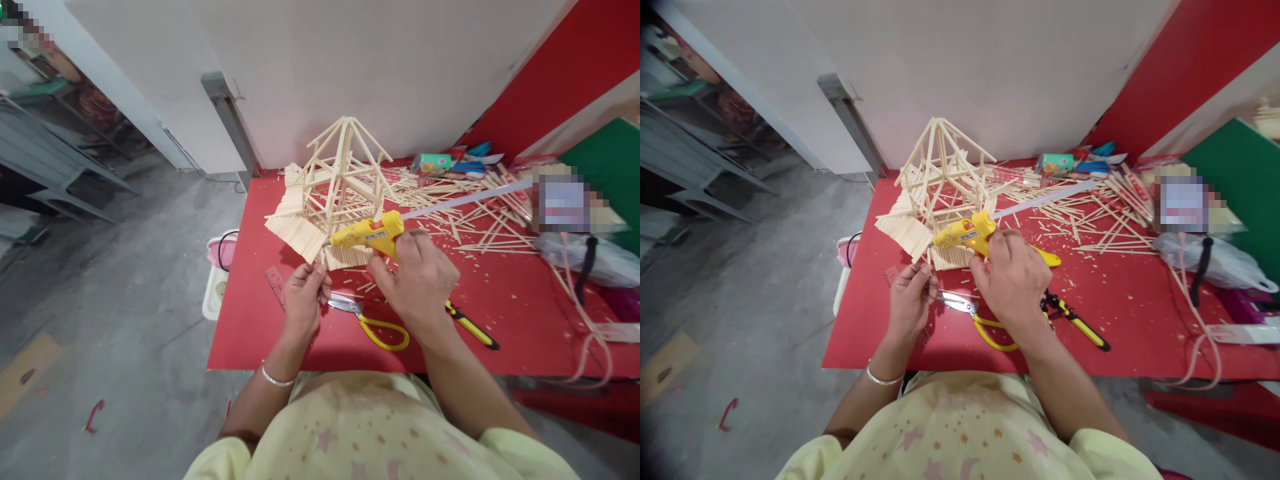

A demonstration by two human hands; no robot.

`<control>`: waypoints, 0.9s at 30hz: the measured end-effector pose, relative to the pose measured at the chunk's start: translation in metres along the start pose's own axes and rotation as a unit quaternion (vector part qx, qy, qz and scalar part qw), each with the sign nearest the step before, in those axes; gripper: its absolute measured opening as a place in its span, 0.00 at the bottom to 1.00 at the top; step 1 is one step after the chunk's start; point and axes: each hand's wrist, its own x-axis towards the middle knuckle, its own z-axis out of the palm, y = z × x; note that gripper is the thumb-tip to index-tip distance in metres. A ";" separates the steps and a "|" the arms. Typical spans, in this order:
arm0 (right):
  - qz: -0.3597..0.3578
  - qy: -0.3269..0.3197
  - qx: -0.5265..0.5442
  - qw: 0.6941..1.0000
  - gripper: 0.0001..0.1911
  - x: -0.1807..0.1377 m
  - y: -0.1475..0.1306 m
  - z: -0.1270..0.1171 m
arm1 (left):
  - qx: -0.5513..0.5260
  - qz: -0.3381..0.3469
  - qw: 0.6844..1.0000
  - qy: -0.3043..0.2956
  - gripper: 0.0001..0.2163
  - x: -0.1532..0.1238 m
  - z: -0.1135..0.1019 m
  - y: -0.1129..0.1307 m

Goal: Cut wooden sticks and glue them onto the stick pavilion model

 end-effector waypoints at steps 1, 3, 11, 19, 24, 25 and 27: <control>0.001 -0.002 0.000 1.000 0.16 0.000 0.000 0.000 | 0.002 0.001 1.000 0.001 0.12 0.000 0.000 0.000; 0.002 -0.003 0.001 1.000 0.16 0.000 0.000 0.000 | 0.001 -0.002 1.000 0.002 0.12 0.001 0.001 0.000; -0.004 0.007 0.004 1.000 0.15 -0.003 0.002 -0.002 | -0.003 -0.005 1.000 0.000 0.12 0.002 0.002 0.000; 0.007 -0.007 0.006 1.000 0.15 -0.004 0.002 -0.004 | -0.004 0.001 1.000 -0.001 0.12 0.002 0.004 0.001; 0.017 -0.014 0.017 1.000 0.15 -0.005 0.001 -0.002 | -0.005 -0.005 1.000 0.005 0.13 0.001 0.006 0.004; 0.015 -0.011 0.018 1.000 0.15 -0.005 0.002 -0.002 | -0.006 -0.005 1.000 0.004 0.13 0.001 0.006 0.004; 0.007 -0.003 0.014 1.000 0.14 -0.006 0.003 -0.003 | -0.008 -0.004 1.000 0.005 0.12 0.001 0.006 0.004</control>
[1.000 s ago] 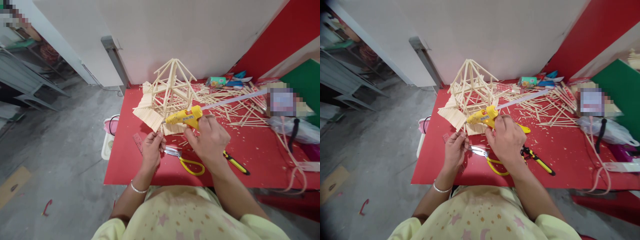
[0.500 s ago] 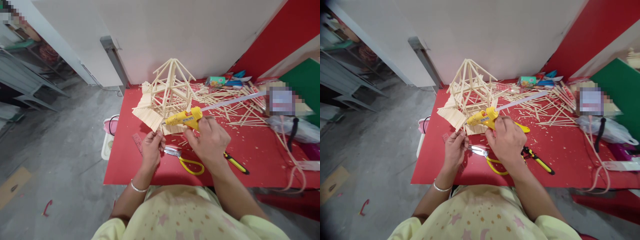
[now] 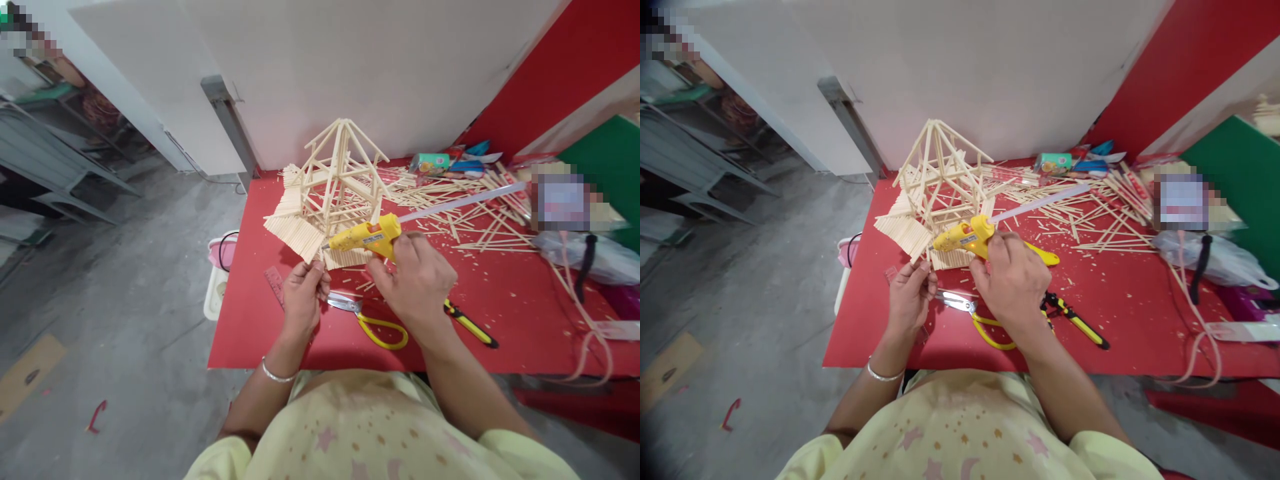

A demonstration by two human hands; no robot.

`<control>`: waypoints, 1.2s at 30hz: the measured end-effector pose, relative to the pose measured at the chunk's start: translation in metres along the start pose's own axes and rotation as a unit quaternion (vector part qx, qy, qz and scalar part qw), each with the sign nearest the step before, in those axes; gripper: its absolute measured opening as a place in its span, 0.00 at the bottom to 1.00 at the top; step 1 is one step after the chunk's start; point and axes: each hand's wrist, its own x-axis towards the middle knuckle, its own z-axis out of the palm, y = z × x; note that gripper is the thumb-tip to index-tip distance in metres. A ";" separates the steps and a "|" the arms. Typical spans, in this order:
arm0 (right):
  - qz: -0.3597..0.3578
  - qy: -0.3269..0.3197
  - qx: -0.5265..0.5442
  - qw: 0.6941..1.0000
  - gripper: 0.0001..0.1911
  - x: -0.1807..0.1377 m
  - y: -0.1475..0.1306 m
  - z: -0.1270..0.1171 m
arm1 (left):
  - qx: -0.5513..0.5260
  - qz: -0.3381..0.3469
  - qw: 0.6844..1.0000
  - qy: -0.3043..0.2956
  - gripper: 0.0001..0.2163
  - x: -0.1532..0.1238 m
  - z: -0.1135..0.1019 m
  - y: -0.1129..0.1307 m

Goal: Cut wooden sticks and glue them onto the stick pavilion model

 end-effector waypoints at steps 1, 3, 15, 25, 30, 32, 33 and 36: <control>-0.005 0.004 -0.004 1.000 0.15 0.000 0.001 -0.001 | 0.000 0.000 1.000 0.001 0.12 0.000 0.000 0.000; -0.014 0.011 -0.008 1.000 0.16 -0.001 0.002 -0.004 | 0.000 0.002 1.000 0.003 0.12 0.000 -0.001 0.000; -0.027 -0.008 0.003 1.000 0.12 -0.010 0.005 -0.015 | -0.010 0.011 1.000 0.003 0.15 -0.001 0.000 -0.001; -0.028 -0.016 0.016 0.999 0.14 -0.016 0.007 -0.018 | -0.024 0.012 1.000 -0.008 0.13 -0.002 -0.001 0.000; -0.032 -0.011 0.011 0.999 0.13 -0.013 0.006 -0.018 | -0.030 0.013 0.999 -0.009 0.13 -0.001 -0.001 -0.001; -0.024 -0.015 0.014 1.000 0.13 -0.012 0.006 -0.015 | -0.028 0.013 1.000 -0.006 0.13 -0.001 -0.001 -0.002; -0.020 -0.017 0.015 1.000 0.13 -0.011 0.006 -0.014 | -0.027 0.013 1.000 -0.005 0.13 -0.001 -0.001 -0.002; -0.006 -0.026 0.021 0.999 0.15 -0.013 0.007 -0.010 | -0.025 0.010 1.000 -0.004 0.14 -0.002 0.000 -0.001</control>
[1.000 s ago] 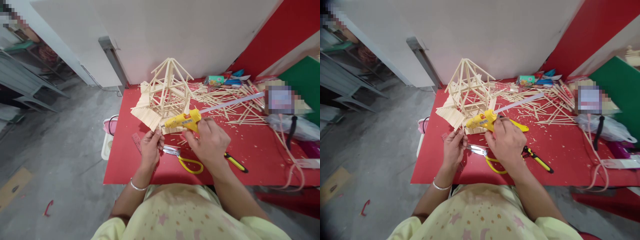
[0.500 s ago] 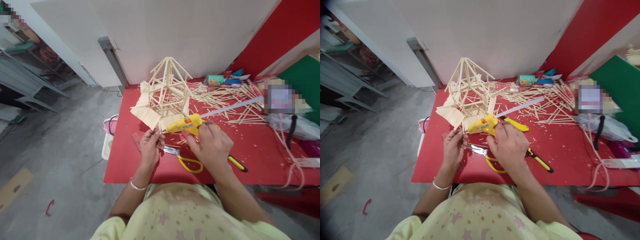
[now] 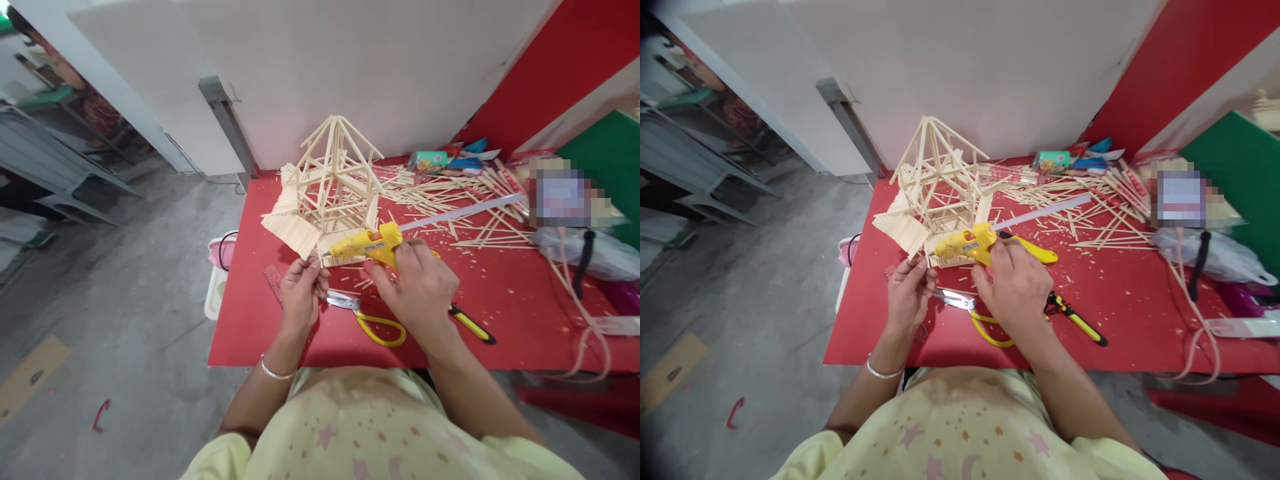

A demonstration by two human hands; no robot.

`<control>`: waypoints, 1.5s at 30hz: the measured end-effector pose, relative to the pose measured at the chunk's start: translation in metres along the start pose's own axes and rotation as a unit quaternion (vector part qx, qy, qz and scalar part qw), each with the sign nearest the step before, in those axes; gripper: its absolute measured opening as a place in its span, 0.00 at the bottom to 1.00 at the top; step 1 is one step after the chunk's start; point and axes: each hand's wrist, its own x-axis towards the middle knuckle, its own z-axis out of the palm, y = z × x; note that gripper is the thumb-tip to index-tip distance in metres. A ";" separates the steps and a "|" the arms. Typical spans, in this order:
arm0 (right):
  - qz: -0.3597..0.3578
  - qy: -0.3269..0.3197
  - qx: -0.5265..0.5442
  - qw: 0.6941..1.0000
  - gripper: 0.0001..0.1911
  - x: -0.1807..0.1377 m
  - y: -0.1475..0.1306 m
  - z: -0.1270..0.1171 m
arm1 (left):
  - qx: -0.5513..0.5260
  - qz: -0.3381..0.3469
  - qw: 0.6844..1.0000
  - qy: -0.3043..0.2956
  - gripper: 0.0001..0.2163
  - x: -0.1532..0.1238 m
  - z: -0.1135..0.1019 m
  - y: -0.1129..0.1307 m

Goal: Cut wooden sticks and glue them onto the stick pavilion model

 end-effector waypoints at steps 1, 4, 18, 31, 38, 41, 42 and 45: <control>0.009 -0.002 0.003 1.000 0.16 -0.001 0.000 0.001 | 0.000 -0.001 1.000 0.000 0.14 0.000 0.001 0.000; 0.039 -0.001 0.016 0.999 0.18 -0.004 0.002 0.003 | -0.001 -0.004 1.000 -0.001 0.15 0.000 0.002 0.002; 0.082 0.011 0.047 0.995 0.20 -0.001 -0.002 0.009 | -0.006 -0.001 1.000 -0.004 0.12 -0.002 0.001 0.002; 0.084 0.002 0.056 0.995 0.20 0.003 -0.008 0.021 | 0.007 0.019 1.000 -0.023 0.14 -0.001 -0.001 0.002; 0.077 0.009 0.057 0.995 0.20 0.003 -0.009 0.019 | 0.069 0.079 0.994 0.002 0.16 0.003 -0.008 -0.011; 0.070 0.019 0.054 0.996 0.20 0.005 -0.010 0.017 | 0.132 0.104 0.986 0.004 0.15 0.001 -0.010 -0.011; 0.068 0.020 0.051 0.996 0.20 0.006 -0.010 0.017 | 0.151 0.110 0.982 0.003 0.15 0.001 -0.010 -0.010; 0.065 0.017 0.038 0.997 0.22 0.006 -0.011 0.017 | 0.194 0.136 0.972 0.003 0.13 -0.001 -0.009 -0.007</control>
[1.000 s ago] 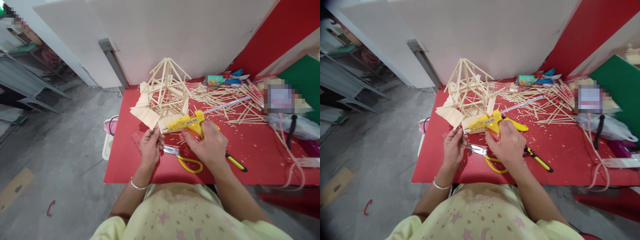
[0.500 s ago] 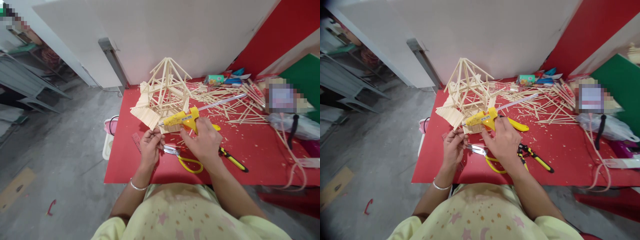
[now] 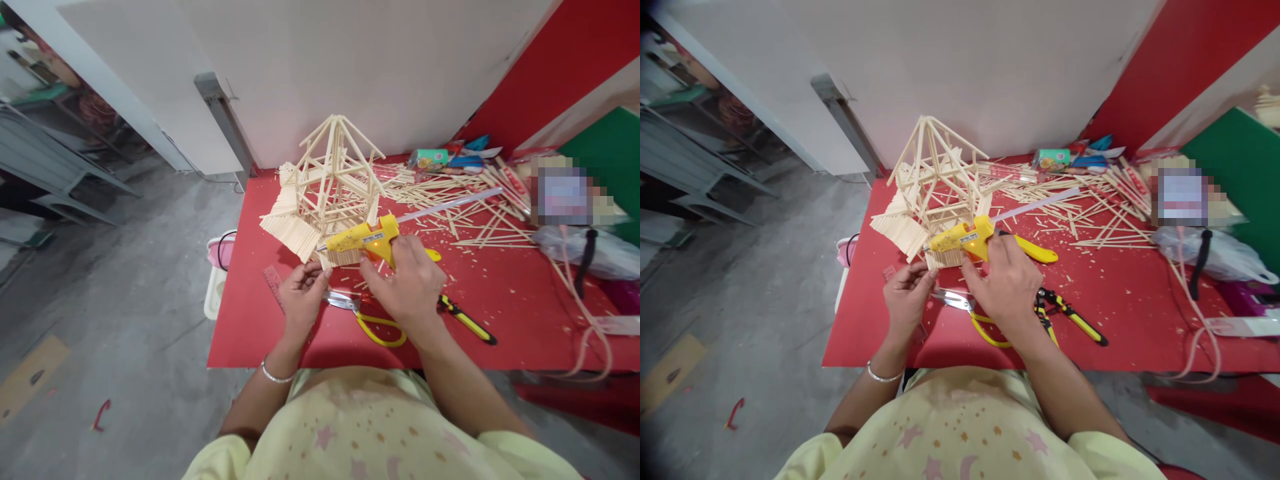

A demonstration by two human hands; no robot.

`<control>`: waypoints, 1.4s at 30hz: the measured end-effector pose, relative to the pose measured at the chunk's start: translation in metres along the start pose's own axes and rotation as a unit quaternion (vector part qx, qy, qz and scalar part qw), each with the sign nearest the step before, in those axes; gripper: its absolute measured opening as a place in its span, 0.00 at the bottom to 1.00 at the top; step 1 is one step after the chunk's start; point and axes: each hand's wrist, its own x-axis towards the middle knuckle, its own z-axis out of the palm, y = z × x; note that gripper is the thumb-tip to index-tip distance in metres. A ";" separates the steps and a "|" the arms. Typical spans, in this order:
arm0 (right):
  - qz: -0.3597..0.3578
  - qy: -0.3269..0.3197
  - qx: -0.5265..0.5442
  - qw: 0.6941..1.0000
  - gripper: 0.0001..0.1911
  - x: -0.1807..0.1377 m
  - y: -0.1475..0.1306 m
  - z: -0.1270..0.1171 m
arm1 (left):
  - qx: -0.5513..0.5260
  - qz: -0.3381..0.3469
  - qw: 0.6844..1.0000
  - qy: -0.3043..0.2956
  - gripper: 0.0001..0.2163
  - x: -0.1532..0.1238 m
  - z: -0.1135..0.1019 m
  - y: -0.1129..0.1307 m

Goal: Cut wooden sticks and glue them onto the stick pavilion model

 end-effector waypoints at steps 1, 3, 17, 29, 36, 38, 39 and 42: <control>0.000 -0.002 -0.003 1.000 0.22 0.000 0.000 0.000 | 0.010 0.011 1.000 0.003 0.12 0.000 0.000 0.001; 0.000 -0.007 -0.006 1.000 0.23 -0.001 0.000 0.002 | 0.028 0.030 0.999 0.005 0.11 0.000 -0.001 0.002; 0.001 -0.012 -0.007 1.000 0.23 0.001 0.000 0.003 | 0.096 0.072 0.992 -0.026 0.09 0.008 -0.011 0.002; 0.009 -0.002 -0.005 1.000 0.20 0.004 0.001 0.002 | 0.085 0.066 0.994 -0.031 0.09 0.009 -0.012 0.002; 0.002 0.001 -0.018 1.000 0.20 0.005 0.002 0.000 | 0.067 0.039 0.997 -0.029 0.10 0.008 -0.010 0.004; 0.002 0.000 -0.015 1.000 0.20 0.005 0.002 0.000 | 0.068 0.038 0.996 -0.032 0.09 0.008 -0.009 0.004; 0.003 0.000 -0.014 1.000 0.20 0.005 0.002 0.000 | 0.069 0.037 0.996 -0.034 0.09 0.008 -0.009 0.005; 0.001 0.002 -0.014 1.000 0.20 0.005 0.002 0.001 | 0.071 0.039 0.996 -0.035 0.09 0.008 -0.009 0.005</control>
